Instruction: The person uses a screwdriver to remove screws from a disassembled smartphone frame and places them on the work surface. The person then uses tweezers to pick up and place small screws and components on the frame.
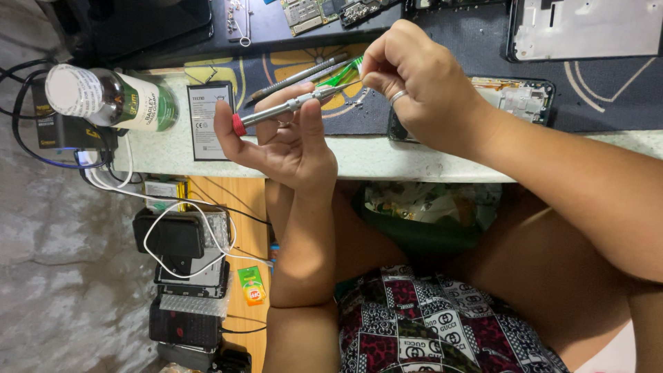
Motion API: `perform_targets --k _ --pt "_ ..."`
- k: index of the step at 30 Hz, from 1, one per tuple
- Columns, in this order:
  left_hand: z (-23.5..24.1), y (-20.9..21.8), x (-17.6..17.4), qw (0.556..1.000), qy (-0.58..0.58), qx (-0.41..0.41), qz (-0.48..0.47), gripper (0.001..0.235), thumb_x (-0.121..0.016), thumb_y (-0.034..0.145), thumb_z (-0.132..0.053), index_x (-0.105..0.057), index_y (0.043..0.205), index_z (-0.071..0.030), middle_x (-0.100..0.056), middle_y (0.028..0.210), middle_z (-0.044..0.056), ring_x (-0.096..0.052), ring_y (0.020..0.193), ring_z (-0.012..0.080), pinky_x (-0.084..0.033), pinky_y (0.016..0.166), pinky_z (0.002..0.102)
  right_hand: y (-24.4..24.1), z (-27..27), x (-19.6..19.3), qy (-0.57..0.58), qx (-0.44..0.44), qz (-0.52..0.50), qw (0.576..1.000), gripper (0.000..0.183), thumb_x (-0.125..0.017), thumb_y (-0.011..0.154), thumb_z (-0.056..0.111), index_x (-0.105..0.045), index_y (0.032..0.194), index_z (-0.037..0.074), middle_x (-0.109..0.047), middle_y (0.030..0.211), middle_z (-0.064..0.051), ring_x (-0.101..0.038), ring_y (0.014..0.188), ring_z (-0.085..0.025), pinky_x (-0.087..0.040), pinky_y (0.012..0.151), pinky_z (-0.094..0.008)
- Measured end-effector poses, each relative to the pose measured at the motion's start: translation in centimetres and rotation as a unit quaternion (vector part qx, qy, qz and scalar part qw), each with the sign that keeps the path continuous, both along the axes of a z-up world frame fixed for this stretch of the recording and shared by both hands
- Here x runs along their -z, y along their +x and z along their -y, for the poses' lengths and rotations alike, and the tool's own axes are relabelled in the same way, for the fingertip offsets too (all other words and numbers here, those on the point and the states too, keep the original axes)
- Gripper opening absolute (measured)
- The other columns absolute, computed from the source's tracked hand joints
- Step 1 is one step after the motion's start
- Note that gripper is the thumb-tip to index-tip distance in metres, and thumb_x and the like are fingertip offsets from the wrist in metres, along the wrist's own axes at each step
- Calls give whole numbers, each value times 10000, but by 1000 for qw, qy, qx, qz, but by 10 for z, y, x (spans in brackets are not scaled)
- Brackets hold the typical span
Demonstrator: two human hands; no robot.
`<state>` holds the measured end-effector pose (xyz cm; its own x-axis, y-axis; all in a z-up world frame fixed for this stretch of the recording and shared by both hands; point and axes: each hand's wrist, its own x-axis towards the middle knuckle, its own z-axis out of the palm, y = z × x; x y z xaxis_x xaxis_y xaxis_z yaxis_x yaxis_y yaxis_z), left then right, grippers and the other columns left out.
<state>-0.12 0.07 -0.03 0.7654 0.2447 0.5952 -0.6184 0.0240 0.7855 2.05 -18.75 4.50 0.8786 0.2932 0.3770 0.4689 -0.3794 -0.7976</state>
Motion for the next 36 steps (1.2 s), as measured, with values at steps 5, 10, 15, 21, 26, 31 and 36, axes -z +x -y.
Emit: perform_targets --k 5,10,15,21,26,31,36 --pt "-1 2 1 1000 6 15 -4 835 -658 1117 -4 -23 1624 -196 -691 1198 163 -646 881 106 -513 780 163 7 6 -1 23 -29 -64 997 70 -686 1050 24 -640 1096 0 -609 1039 -81 -615 908 -165 -520 802 -293" --pt "1 4 2 1000 12 24 -8 807 -663 1122 -11 -38 1598 -196 -689 1191 147 -639 890 91 -509 770 164 15 16 0 47 -48 -159 985 79 -659 1056 50 -679 1126 20 -644 1037 -25 -600 920 -96 -505 809 -259" --pt "2 3 4 999 10 31 -11 806 -675 1118 2 -67 1603 -210 -697 1184 147 -628 875 77 -479 743 152 18 22 -1 52 -57 -229 970 112 -601 1029 21 -685 1098 46 -650 953 -2 -597 803 -75 -508 735 -244" --pt "2 4 5 999 10 34 -4 796 -678 1114 5 -89 1599 -220 -703 1184 145 -643 886 86 -487 761 164 19 21 -1 51 -45 -229 971 118 -605 1021 9 -693 1095 37 -666 942 -1 -600 782 -72 -511 716 -243" --pt "2 4 7 999 6 39 -3 792 -678 1115 9 -97 1602 -219 -708 1184 146 -637 879 77 -488 773 166 19 22 -1 42 -33 -233 971 113 -606 1024 15 -695 1091 37 -672 915 -4 -610 766 -70 -514 697 -242" --pt "3 1 6 998 11 69 -1 805 -643 1126 37 -65 1617 -232 -689 1233 159 -684 1025 144 -573 899 231 17 32 -16 -32 -10 -179 983 98 -622 1070 73 -688 1132 34 -693 955 -11 -605 786 -92 -504 707 -262" --pt "3 2 3 991 93 98 13 860 -624 1112 76 -52 1655 -267 -670 1241 175 -727 1091 224 -628 912 284 3 57 -40 -190 27 -148 970 222 -702 994 198 -667 1127 24 -672 883 -94 -626 747 -185 -501 662 -333"
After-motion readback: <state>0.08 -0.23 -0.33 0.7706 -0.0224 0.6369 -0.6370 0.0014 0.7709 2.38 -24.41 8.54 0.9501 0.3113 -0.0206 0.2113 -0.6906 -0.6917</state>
